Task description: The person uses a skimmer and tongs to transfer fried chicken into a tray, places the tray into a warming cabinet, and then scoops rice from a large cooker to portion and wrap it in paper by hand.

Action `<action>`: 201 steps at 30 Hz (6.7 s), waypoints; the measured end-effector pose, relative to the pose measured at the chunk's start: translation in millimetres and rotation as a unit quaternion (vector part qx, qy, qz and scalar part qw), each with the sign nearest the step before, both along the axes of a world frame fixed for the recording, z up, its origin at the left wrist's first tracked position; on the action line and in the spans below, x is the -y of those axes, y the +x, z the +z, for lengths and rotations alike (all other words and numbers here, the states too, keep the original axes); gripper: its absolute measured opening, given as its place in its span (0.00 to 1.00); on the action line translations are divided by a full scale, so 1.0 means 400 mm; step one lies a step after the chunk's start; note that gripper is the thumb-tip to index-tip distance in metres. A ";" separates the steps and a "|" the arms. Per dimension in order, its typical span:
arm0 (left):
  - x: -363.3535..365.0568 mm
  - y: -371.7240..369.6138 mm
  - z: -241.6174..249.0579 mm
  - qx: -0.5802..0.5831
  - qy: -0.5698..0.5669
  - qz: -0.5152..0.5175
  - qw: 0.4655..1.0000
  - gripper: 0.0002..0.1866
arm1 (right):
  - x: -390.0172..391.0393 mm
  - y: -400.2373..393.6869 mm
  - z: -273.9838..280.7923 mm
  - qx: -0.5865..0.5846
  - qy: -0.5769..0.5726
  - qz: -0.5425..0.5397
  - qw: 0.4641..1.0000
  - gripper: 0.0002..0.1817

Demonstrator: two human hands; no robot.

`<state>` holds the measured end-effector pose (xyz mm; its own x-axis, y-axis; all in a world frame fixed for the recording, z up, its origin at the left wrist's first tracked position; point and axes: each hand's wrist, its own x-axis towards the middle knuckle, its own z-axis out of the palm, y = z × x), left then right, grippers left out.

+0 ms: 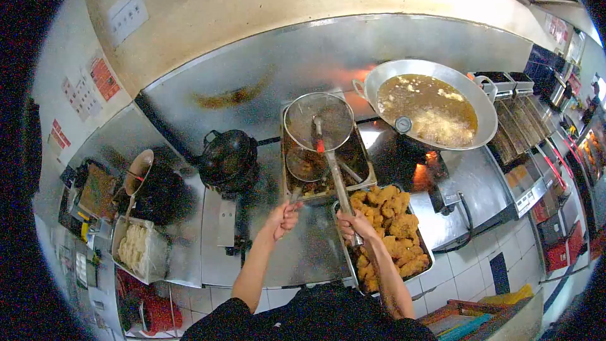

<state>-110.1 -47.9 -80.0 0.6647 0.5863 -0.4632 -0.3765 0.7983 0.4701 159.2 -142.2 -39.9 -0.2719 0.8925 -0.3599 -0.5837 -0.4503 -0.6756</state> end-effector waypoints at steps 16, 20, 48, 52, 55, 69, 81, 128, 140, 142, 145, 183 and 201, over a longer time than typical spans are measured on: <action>0.153 -0.023 0.119 -0.621 0.462 -0.055 0.631 0.22 | 0.049 0.051 0.137 0.032 0.053 -0.003 0.998 0.09; 0.177 -0.017 0.071 -0.601 0.513 0.010 0.613 0.21 | 0.056 0.040 0.139 0.034 0.067 -0.006 0.997 0.09; 0.122 0.081 -0.019 -0.459 0.401 0.153 0.778 0.25 | 0.025 -0.067 -0.037 0.023 -0.049 -0.017 0.998 0.13; 0.004 0.098 -0.036 -0.499 0.463 0.195 0.706 0.26 | 0.015 -0.091 -0.057 0.027 -0.058 -0.088 0.994 0.14; 0.054 0.113 0.088 -0.473 0.408 0.161 0.764 0.26 | 0.033 -0.084 -0.058 0.009 -0.020 -0.089 0.996 0.15; 0.178 0.119 0.087 -0.015 0.059 0.104 0.993 0.24 | 0.008 -0.057 0.016 0.059 -0.041 -0.087 0.994 0.16; 0.191 0.130 0.033 -0.570 0.485 0.251 0.614 0.21 | 0.385 0.078 -0.042 0.364 0.024 -0.102 0.926 0.17; 0.330 0.288 0.097 -0.495 0.263 0.221 0.798 0.25 | 1.012 0.694 -0.877 0.508 -0.310 -0.097 0.798 0.11; 0.160 0.849 0.658 -0.536 0.599 -0.126 0.581 0.22 | 1.093 1.051 -0.884 0.300 -0.376 -0.196 0.855 0.12; 0.139 0.960 0.669 -0.558 0.611 -0.203 0.524 0.22 | 1.097 1.093 -0.902 0.258 -0.419 -0.243 0.836 0.10; 0.061 1.089 0.605 -0.599 0.638 -0.219 0.432 0.21 | 1.075 1.133 -0.880 0.266 -0.389 -0.254 0.845 0.10; -0.075 1.332 0.610 -0.574 0.627 -0.350 0.394 0.20 | 1.039 1.169 -0.941 0.309 -0.341 -0.251 0.851 0.15; -0.066 1.408 0.534 -0.621 0.647 -0.313 0.314 0.17 | 1.045 1.205 -1.100 0.248 -0.338 -0.268 0.868 0.06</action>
